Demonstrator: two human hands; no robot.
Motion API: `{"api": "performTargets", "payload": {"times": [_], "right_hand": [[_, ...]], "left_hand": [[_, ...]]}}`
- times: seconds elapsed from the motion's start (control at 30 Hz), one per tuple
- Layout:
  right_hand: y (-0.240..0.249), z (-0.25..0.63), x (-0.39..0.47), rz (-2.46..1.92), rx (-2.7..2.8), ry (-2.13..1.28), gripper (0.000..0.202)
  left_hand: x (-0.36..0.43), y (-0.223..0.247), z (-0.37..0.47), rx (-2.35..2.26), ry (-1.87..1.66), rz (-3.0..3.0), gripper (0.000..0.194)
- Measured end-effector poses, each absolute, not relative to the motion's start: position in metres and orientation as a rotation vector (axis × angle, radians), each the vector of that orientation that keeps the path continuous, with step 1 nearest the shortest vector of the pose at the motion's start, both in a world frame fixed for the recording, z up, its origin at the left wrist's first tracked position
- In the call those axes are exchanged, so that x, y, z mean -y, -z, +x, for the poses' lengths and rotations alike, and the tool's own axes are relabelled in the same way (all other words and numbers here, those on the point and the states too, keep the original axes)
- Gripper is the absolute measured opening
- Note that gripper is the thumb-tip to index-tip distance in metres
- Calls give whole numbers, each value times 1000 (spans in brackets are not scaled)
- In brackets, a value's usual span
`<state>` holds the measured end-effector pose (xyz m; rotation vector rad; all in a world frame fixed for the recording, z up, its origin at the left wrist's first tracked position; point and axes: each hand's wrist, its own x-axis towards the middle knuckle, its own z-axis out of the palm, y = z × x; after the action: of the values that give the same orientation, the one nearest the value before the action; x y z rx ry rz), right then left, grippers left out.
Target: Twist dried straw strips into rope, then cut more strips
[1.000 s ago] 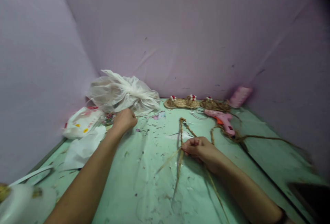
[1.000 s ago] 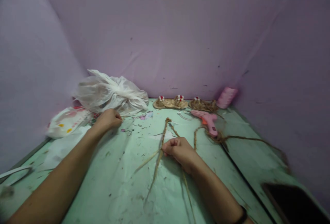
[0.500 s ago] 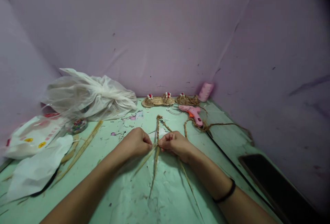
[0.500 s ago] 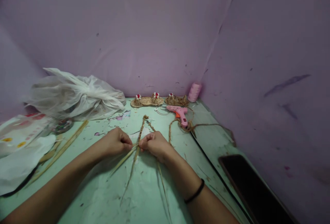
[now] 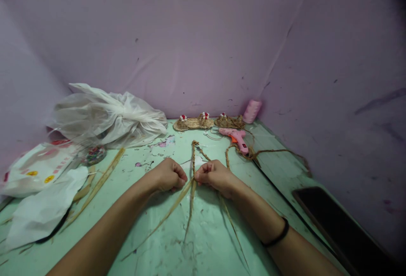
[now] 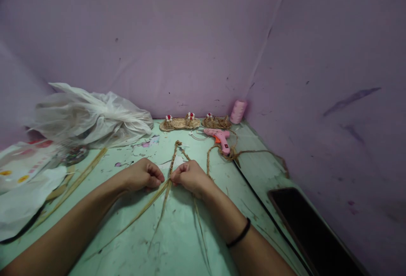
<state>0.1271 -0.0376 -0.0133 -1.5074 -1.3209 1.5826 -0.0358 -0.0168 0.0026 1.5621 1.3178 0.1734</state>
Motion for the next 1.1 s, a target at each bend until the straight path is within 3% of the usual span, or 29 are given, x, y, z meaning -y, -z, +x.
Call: {"api": "performTargets", "payload": {"times": [0.43, 0.87, 1.1], "right_hand": [[9, 131, 38, -1545, 1347, -1598, 10], [11, 131, 38, -1530, 1339, -1595, 10], [11, 131, 37, -1539, 1315, -1620, 8]], "left_hand": [[32, -2, -20, -1639, -133, 2105, 15], [27, -11, -20, -1314, -253, 1339, 11], [23, -8, -21, -1542, -304, 1512, 10]]}}
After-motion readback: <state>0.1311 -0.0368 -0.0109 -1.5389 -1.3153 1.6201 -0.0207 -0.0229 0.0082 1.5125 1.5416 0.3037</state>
